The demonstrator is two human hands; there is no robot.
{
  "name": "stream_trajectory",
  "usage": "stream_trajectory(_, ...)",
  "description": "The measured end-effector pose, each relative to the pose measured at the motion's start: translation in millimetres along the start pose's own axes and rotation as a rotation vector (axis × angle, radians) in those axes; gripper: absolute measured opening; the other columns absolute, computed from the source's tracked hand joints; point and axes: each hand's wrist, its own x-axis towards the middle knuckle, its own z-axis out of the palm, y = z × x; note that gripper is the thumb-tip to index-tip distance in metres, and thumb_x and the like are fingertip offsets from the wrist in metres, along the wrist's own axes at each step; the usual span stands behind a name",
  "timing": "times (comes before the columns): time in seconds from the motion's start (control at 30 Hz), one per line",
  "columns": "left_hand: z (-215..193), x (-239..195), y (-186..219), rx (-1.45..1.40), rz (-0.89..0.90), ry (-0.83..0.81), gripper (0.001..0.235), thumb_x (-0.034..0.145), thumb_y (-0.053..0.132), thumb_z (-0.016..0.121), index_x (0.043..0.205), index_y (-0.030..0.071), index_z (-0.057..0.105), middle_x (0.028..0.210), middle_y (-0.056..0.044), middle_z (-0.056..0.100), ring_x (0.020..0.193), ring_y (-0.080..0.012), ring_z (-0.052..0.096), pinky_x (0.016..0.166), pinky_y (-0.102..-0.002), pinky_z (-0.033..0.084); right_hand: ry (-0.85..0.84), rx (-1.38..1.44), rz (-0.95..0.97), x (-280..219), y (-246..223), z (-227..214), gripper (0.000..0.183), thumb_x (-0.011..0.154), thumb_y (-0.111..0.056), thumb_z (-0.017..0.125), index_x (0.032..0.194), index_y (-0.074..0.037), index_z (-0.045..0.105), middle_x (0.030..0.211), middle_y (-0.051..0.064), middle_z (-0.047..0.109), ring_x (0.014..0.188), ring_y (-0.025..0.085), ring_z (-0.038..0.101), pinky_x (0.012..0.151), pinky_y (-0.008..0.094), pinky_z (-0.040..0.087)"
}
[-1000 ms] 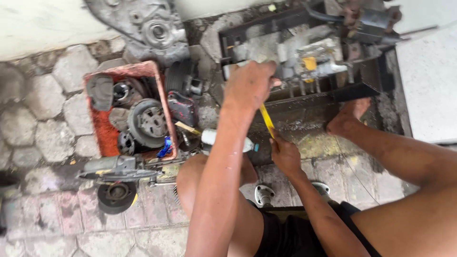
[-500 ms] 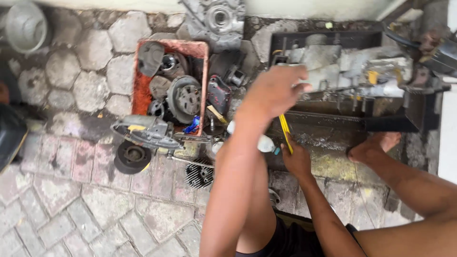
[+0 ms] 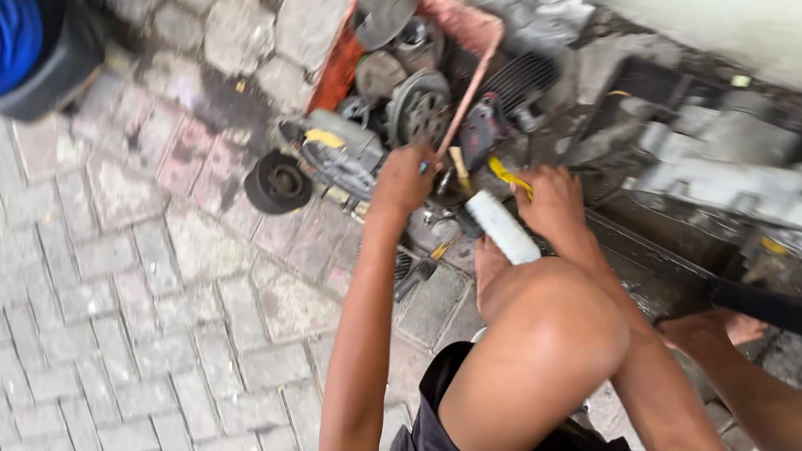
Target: Cleaning motorcycle engine components using a brush and cleaning fluid
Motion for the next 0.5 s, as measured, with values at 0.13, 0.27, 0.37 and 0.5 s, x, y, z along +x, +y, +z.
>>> stream_trajectory(0.13, 56, 30, -62, 0.109, -0.048, -0.071, 0.014, 0.087, 0.019, 0.068, 0.098, 0.014, 0.075, 0.090, -0.011, 0.076, 0.094, -0.0332, 0.076, 0.082, -0.046, 0.062, 0.028, 0.219, -0.172, 54, -30, 17, 0.027, 0.092, -0.027, 0.066, 0.114, -0.019, 0.080, 0.092, 0.013, 0.075, 0.092, 0.039, 0.072, 0.084, 0.051, 0.056)
stream_trajectory(0.27, 142, 59, -129, 0.404, -0.271, -0.019, 0.028, 0.091, 0.030, 0.068, 0.082, 0.004, 0.074, 0.069, -0.016, 0.068, 0.065, -0.0349, 0.073, 0.044, -0.050, 0.057, -0.247, 0.429, -0.087, 82, -55, 23, 0.032, 0.093, -0.014, 0.065, 0.122, -0.006, 0.076, 0.099, 0.025, 0.075, 0.094, 0.047, 0.071, 0.077, 0.054, 0.059)
stream_trajectory(0.37, 201, 67, -170, 0.613, -0.362, 0.046, 0.027, 0.087, 0.031, 0.070, 0.072, 0.010, 0.075, 0.059, -0.008, 0.066, 0.056, -0.0271, 0.071, 0.035, -0.048, 0.049, -0.293, 0.455, -0.041, 104, -44, 72, 0.040, 0.093, -0.014, 0.069, 0.130, 0.002, 0.071, 0.098, 0.028, 0.073, 0.091, 0.048, 0.072, 0.072, 0.055, 0.061)
stream_trajectory(0.5, 125, 82, -116, 0.449, -0.499, -0.279, 0.030, 0.099, 0.026, 0.058, 0.090, 0.005, 0.078, 0.070, -0.012, 0.072, 0.063, -0.0295, 0.075, 0.044, -0.053, 0.057, -0.221, 0.374, 0.025, 116, -44, 114, 0.042, 0.085, -0.023, 0.076, 0.125, -0.011, 0.073, 0.086, 0.014, 0.076, 0.086, 0.039, 0.075, 0.075, 0.056, 0.061)
